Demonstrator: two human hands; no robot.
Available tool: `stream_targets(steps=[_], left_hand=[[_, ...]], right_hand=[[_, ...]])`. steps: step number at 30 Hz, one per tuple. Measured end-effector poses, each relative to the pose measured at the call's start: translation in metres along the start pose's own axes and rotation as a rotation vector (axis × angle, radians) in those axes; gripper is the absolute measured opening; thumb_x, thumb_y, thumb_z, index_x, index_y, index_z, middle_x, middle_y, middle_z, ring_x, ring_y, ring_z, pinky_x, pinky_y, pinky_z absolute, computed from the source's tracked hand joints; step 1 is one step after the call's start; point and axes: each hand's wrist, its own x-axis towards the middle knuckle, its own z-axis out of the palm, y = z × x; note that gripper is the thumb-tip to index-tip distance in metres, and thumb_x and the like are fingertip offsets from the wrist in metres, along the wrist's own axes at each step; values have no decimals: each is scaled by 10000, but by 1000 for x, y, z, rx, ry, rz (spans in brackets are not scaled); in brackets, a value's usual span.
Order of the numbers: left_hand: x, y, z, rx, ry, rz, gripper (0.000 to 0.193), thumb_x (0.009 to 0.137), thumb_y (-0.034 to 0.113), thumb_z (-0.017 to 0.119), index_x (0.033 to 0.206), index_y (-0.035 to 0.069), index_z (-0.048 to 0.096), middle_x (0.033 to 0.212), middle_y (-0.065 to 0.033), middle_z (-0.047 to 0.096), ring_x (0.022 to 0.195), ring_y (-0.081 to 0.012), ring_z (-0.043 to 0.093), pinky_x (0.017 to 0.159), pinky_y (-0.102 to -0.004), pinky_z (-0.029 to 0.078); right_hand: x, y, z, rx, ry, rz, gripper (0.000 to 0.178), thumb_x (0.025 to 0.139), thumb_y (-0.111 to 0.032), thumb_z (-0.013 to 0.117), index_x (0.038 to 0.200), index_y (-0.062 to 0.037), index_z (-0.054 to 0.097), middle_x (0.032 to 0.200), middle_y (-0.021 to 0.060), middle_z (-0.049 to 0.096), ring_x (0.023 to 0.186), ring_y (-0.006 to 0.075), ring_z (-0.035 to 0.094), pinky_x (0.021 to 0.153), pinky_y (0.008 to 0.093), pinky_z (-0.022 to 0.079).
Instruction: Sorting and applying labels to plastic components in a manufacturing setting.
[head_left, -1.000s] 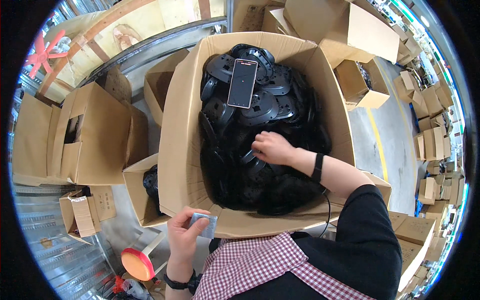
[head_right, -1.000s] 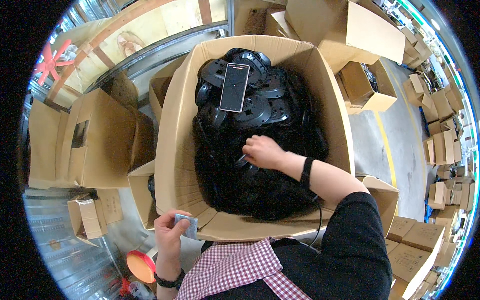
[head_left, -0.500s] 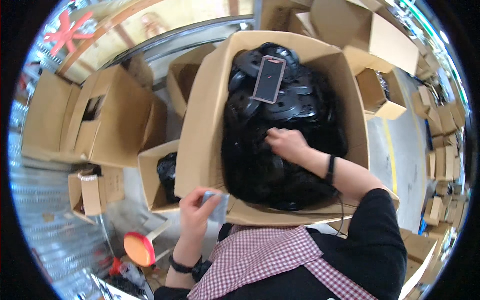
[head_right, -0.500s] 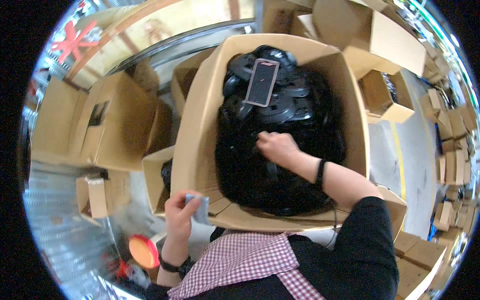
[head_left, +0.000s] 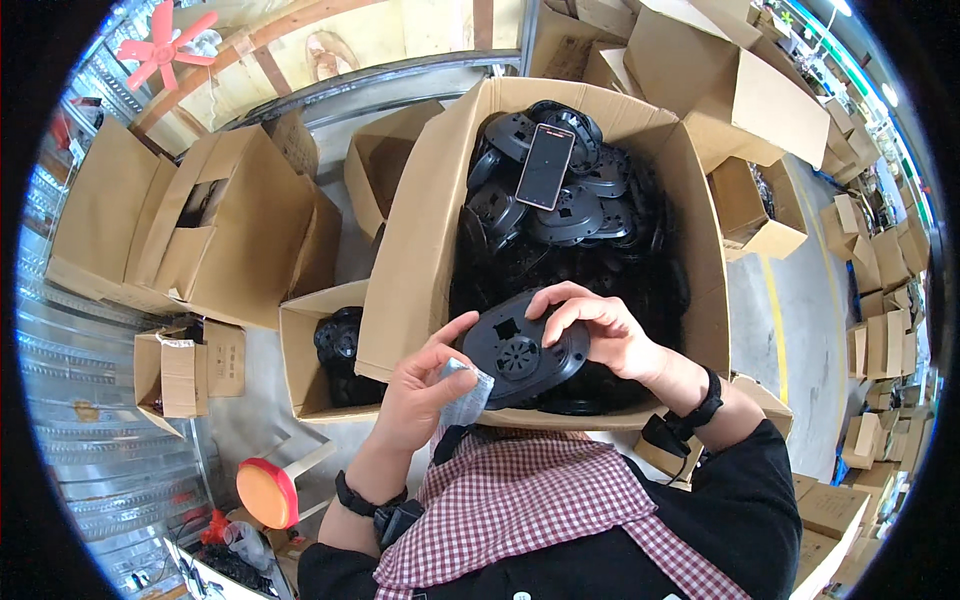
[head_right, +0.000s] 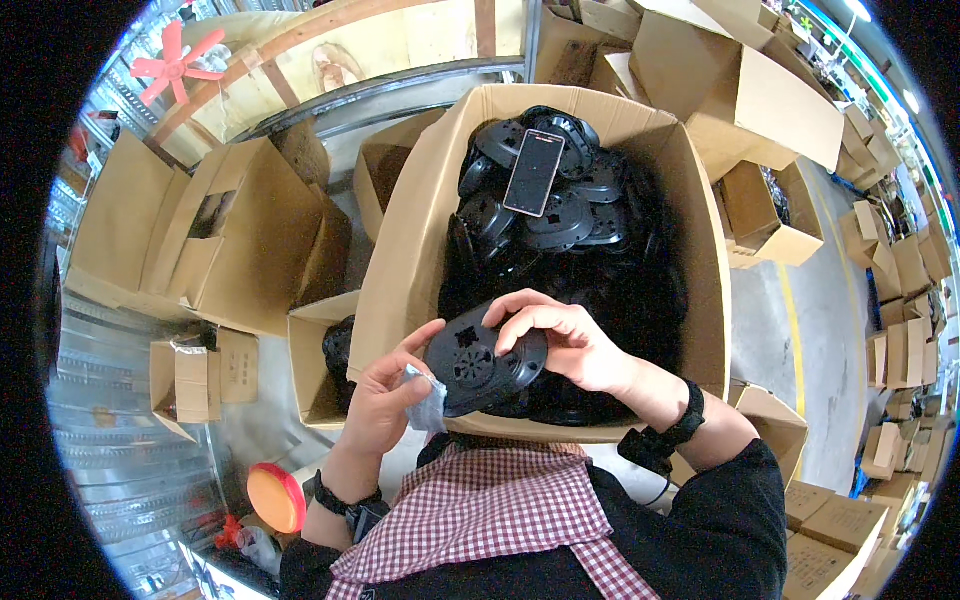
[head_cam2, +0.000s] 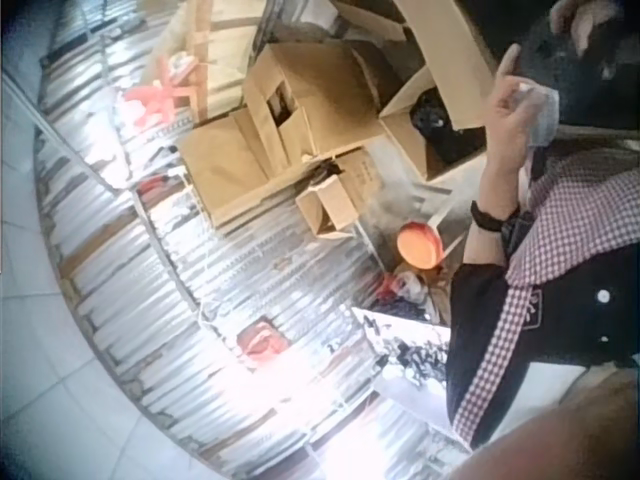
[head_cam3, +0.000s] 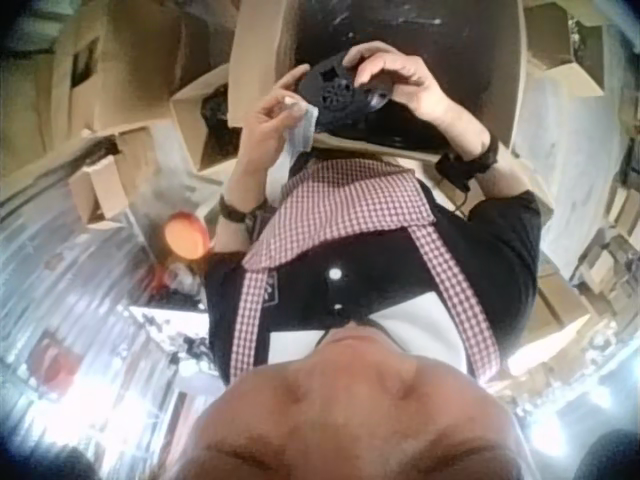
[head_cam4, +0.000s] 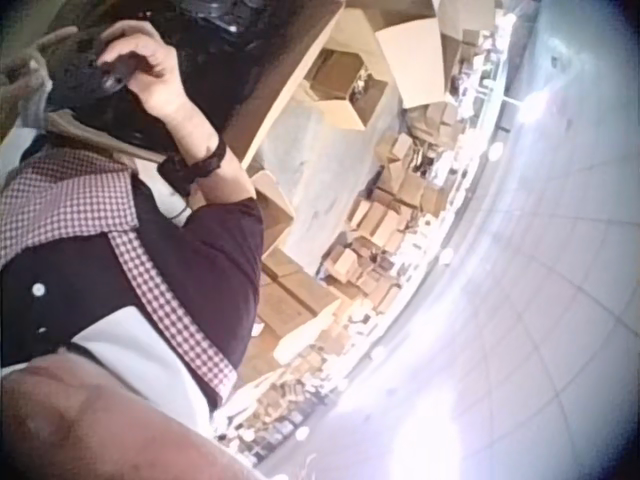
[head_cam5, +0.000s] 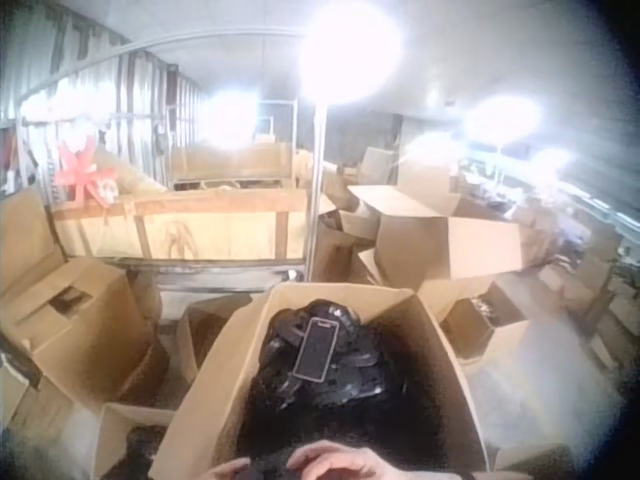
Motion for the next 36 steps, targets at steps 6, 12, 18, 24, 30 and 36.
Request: stream_targets(steps=[6, 12, 18, 24, 30, 36], left_hand=[[-7, 3, 12, 258, 91, 178, 116, 822, 121, 738, 871, 30, 685, 1386, -116, 444, 1181, -181, 496, 954, -312, 409], [-7, -1, 3, 445, 155, 165, 151, 842, 165, 720, 858, 26, 663, 1254, -88, 492, 1107, -162, 499, 905, -295, 408], [-7, 11, 15, 719, 231, 265, 182, 847, 187, 710, 843, 19, 640, 1232, -104, 490, 1117, -197, 494, 913, -314, 402], [-4, 8, 18, 914, 296, 354, 176, 832, 153, 701, 817, -2, 620, 1160, -129, 548, 1018, -201, 541, 886, -303, 408], [-1, 7, 17, 1026, 324, 435, 255, 805, 177, 742, 729, 1, 574, 1038, -147, 610, 899, -220, 600, 754, -317, 455], [-10, -3, 1, 822, 376, 326, 330, 795, 186, 774, 681, 14, 516, 930, -117, 642, 820, -165, 598, 704, -289, 456]], right_hand=[[-6, -15, 29, 492, 328, 335, 673, 840, -347, 681, 1389, -55, 424, 1333, 127, 476, 1231, 222, 481, 1062, 365, 366], [-10, 1, 45, 369, 330, 329, 554, 868, -31, 653, 1360, -48, 400, 1217, 87, 546, 1147, 165, 519, 1010, 323, 423], [-13, -14, 55, 98, 353, 142, 448, 881, 32, 604, 1287, -50, 433, 1175, 56, 550, 1111, 129, 516, 1000, 299, 391], [-14, -20, 59, 52, 381, 112, 438, 882, 45, 594, 1279, -51, 437, 1167, 50, 545, 1111, 127, 505, 1002, 293, 372], [-16, -20, 64, 78, 408, 153, 436, 884, 54, 586, 1279, -52, 436, 1158, 50, 544, 1090, 124, 511, 994, 287, 376], [-8, -18, 69, 179, 378, 222, 437, 879, 63, 590, 1271, -57, 438, 1120, 50, 567, 1051, 116, 539, 955, 275, 429]])
